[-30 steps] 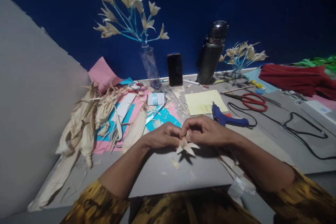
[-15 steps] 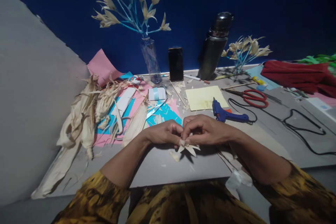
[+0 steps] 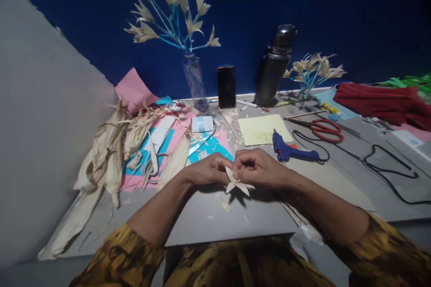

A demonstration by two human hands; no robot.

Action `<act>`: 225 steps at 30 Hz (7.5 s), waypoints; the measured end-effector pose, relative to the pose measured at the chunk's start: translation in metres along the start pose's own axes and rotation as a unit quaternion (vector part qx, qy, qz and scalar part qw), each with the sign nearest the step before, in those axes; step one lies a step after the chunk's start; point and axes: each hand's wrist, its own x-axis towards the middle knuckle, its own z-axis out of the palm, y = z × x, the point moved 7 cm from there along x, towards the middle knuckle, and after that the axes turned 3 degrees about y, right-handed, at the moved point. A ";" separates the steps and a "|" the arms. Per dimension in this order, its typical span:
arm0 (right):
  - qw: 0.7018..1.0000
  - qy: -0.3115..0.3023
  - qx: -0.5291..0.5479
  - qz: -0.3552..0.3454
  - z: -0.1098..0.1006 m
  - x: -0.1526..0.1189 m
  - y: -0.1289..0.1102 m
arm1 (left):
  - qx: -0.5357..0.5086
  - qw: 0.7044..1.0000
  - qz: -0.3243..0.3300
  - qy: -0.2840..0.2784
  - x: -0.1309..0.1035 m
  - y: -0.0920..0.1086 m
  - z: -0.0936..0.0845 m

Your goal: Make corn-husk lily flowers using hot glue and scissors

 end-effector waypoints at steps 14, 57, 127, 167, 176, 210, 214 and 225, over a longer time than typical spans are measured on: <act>0.980 0.174 0.095 0.009 -0.048 0.005 0.005 | -0.098 0.986 0.084 0.106 -0.001 0.016 -0.015; 0.992 0.110 -0.026 -0.050 -0.021 0.010 0.011 | -0.097 0.975 0.088 0.178 0.001 0.013 -0.020; 0.906 0.252 -0.335 -0.054 -0.045 -0.105 0.012 | 0.121 0.909 0.035 0.396 -0.042 0.005 -0.042; 0.919 0.083 -0.379 -0.070 -0.020 -0.067 0.001 | -0.211 0.913 0.076 0.341 -0.030 -0.011 -0.029; 0.894 -0.011 -0.436 -0.105 0.045 -0.077 0.006 | -0.204 0.914 0.097 0.336 -0.033 0.001 -0.027; 0.905 -0.070 -0.299 -0.293 0.102 -0.124 -0.001 | -0.059 0.921 0.099 0.373 -0.032 0.030 -0.040; 0.910 0.030 -0.267 -0.317 0.080 -0.125 -0.011 | 0.035 0.903 0.148 0.401 -0.028 0.045 -0.043; 0.882 0.094 -0.384 -0.258 0.021 -0.106 -0.023 | 0.211 0.886 0.142 0.388 -0.013 0.038 -0.049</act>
